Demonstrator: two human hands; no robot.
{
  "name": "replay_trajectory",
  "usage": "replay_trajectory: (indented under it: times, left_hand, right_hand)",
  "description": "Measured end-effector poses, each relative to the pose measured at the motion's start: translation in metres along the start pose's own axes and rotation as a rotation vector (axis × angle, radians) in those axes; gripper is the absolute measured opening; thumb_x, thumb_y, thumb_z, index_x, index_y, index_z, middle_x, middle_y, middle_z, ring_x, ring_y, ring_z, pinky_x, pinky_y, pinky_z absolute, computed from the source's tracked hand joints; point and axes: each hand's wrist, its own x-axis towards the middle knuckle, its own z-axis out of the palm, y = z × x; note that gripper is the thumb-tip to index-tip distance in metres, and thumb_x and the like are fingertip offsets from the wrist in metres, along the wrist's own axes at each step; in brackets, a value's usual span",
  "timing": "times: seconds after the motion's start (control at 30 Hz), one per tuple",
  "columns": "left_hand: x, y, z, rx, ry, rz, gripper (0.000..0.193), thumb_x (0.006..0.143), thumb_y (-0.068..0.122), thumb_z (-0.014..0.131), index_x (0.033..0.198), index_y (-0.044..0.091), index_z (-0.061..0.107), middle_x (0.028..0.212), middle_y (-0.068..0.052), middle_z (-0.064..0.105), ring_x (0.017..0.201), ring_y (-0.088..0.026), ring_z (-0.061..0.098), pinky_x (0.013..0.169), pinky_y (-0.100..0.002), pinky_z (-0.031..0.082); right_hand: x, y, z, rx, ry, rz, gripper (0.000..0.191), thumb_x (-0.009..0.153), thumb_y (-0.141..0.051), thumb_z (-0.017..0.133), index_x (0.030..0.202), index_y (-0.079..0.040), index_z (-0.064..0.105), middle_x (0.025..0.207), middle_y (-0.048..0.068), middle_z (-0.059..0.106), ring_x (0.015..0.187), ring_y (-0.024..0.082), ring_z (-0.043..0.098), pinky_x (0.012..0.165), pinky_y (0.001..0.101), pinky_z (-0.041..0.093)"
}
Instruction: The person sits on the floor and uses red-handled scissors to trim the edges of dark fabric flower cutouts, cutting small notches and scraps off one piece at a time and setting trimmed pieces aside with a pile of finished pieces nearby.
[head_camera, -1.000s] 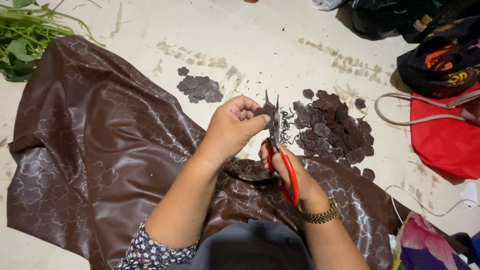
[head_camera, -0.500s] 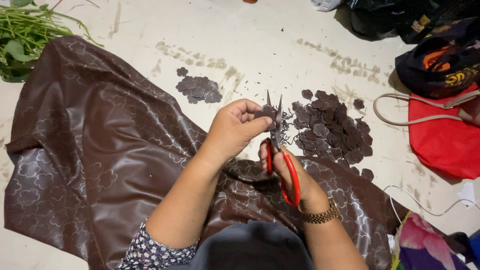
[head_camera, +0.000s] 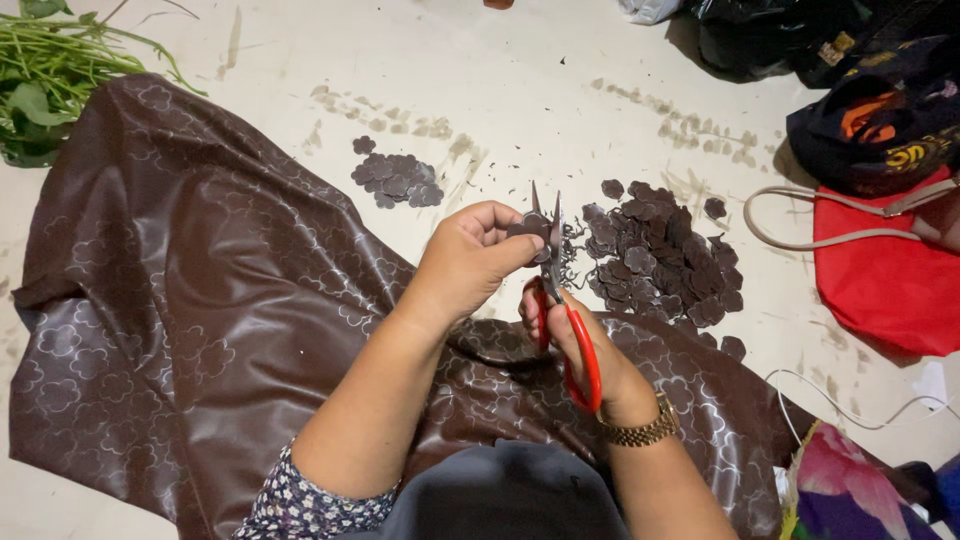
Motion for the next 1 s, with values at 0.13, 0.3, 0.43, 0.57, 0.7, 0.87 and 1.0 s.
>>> replay_trajectory:
  times: [0.13,0.3,0.43,0.57,0.7,0.87,1.0]
  left_hand:
    - [-0.002,0.001,0.003,-0.074,-0.039,-0.107,0.008,0.089,0.005,0.069,0.092,0.001,0.063,0.086,-0.009,0.075,0.063,-0.012,0.066,0.051,-0.027,0.054]
    - [-0.006,0.003,0.007,-0.066,-0.052,-0.181,0.010,0.091,0.008,0.069,0.088,0.001,0.063,0.074,-0.008,0.068,0.053,-0.014,0.062,0.042,-0.027,0.050]
    - [-0.006,0.006,0.010,-0.084,-0.036,-0.211,0.013,0.093,0.010,0.069,0.086,0.001,0.063,0.074,-0.009,0.068,0.053,-0.013,0.061,0.043,-0.027,0.049]
    - [-0.007,0.009,0.008,-0.109,-0.059,-0.253,0.015,0.093,0.012,0.068,0.085,0.001,0.062,0.073,-0.009,0.068,0.048,-0.015,0.059,0.043,-0.028,0.049]
    - [-0.007,0.010,0.007,-0.142,-0.026,-0.292,0.013,0.094,0.011,0.069,0.087,0.000,0.066,0.075,-0.009,0.068,0.057,-0.013,0.062,0.047,-0.028,0.050]
    - [-0.005,0.009,0.004,-0.146,-0.037,-0.297,0.015,0.091,0.013,0.070,0.082,0.001,0.065,0.072,-0.009,0.068,0.053,-0.015,0.060,0.044,-0.029,0.049]
    - [-0.002,0.006,0.002,-0.051,-0.010,-0.247,0.013,0.093,0.011,0.071,0.086,0.002,0.067,0.077,-0.007,0.070,0.067,-0.012,0.063,0.059,-0.025,0.048]
  right_hand:
    - [0.001,0.004,0.000,0.045,-0.012,-0.017,0.054,0.104,-0.057,0.043,0.118,-0.006,0.055,0.103,0.002,0.055,0.094,0.013,0.052,0.086,0.0298,0.047]
    - [-0.007,0.008,0.001,0.215,-0.016,0.010,0.058,0.106,-0.056,0.047,0.123,-0.001,0.055,0.113,0.007,0.057,0.103,0.016,0.055,0.094,0.0335,0.046]
    - [-0.007,0.009,-0.004,0.230,-0.019,0.053,0.060,0.104,-0.056,0.048,0.127,0.000,0.054,0.117,0.007,0.057,0.104,0.016,0.055,0.096,0.0346,0.047]
    - [-0.010,0.009,-0.007,0.215,-0.019,0.070,0.064,0.102,-0.056,0.050,0.131,0.001,0.053,0.121,0.007,0.057,0.108,0.016,0.055,0.097,0.0346,0.046]
    - [-0.011,0.008,-0.009,0.238,-0.045,0.055,0.068,0.100,-0.057,0.052,0.135,0.001,0.052,0.125,0.007,0.056,0.111,0.016,0.054,0.100,0.0330,0.045]
    - [-0.008,0.007,-0.010,0.150,-0.053,0.047,0.068,0.102,-0.059,0.048,0.132,0.001,0.056,0.116,0.005,0.058,0.106,0.015,0.054,0.095,0.0312,0.045]
    - [-0.007,0.006,-0.008,0.130,-0.051,0.000,0.055,0.106,-0.055,0.045,0.120,-0.003,0.058,0.104,0.002,0.056,0.095,0.013,0.052,0.086,0.0301,0.046]
